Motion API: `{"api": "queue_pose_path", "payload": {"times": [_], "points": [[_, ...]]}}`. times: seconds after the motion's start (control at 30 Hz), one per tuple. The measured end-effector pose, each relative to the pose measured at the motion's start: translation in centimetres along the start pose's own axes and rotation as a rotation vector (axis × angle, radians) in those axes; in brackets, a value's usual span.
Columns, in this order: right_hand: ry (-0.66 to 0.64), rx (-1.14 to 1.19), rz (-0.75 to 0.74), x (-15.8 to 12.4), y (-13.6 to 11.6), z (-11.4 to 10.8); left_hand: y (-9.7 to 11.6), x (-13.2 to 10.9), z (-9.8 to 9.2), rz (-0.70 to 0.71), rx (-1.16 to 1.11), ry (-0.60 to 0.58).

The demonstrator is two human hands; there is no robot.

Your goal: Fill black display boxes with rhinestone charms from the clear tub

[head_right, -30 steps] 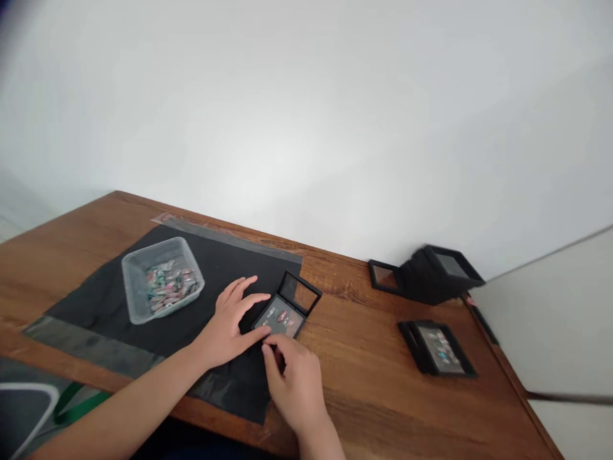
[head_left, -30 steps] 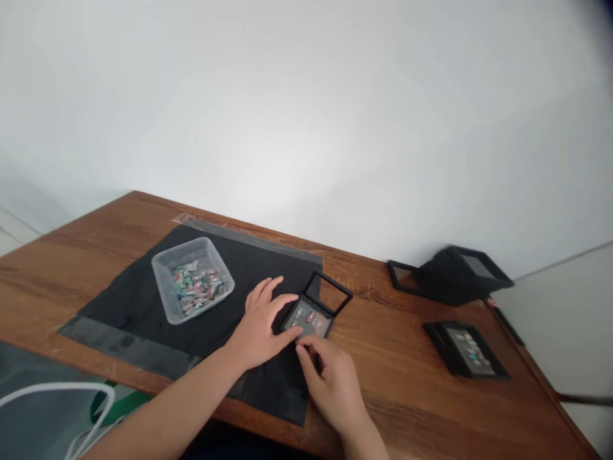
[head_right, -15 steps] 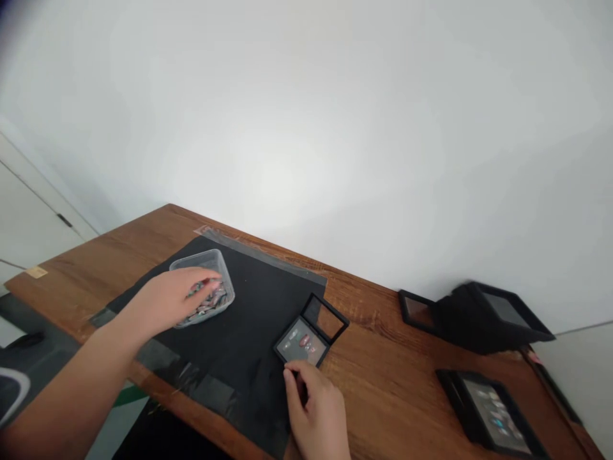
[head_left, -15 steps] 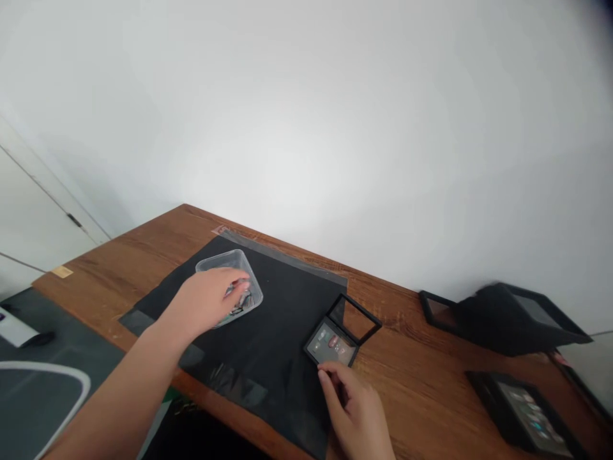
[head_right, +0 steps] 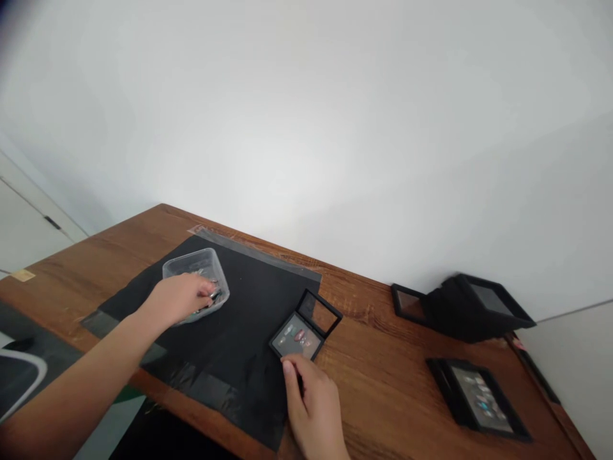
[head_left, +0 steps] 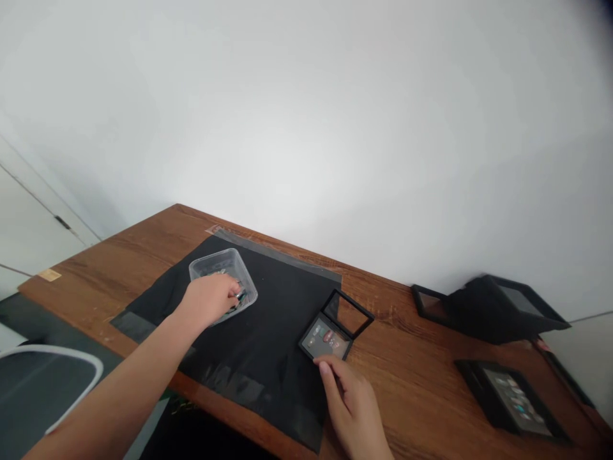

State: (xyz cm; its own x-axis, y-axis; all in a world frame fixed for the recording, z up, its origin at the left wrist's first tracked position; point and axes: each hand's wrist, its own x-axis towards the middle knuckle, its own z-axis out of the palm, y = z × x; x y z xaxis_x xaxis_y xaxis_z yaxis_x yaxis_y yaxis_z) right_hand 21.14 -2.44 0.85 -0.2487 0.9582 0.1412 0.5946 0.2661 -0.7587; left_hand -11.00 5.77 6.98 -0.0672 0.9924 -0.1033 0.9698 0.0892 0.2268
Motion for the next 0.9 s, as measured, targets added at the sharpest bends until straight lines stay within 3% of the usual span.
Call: {"api": "queue_pose_path", "payload": {"times": [0.27, 0.6, 0.9], "points": [[-0.011, -0.005, 0.002, 0.1, -0.1, 0.0, 0.0, -0.6, -0.7, 0.007, -0.001, 0.024], [-0.052, -0.02, 0.04, 0.2, -0.3, -0.2, 0.1, 0.4, 0.9, 0.042, 0.027, -0.029], [-0.029, -0.028, 0.024, 0.1, -0.1, 0.0, 0.3, -0.3, 0.0, -0.008, -0.023, 0.125]]}}
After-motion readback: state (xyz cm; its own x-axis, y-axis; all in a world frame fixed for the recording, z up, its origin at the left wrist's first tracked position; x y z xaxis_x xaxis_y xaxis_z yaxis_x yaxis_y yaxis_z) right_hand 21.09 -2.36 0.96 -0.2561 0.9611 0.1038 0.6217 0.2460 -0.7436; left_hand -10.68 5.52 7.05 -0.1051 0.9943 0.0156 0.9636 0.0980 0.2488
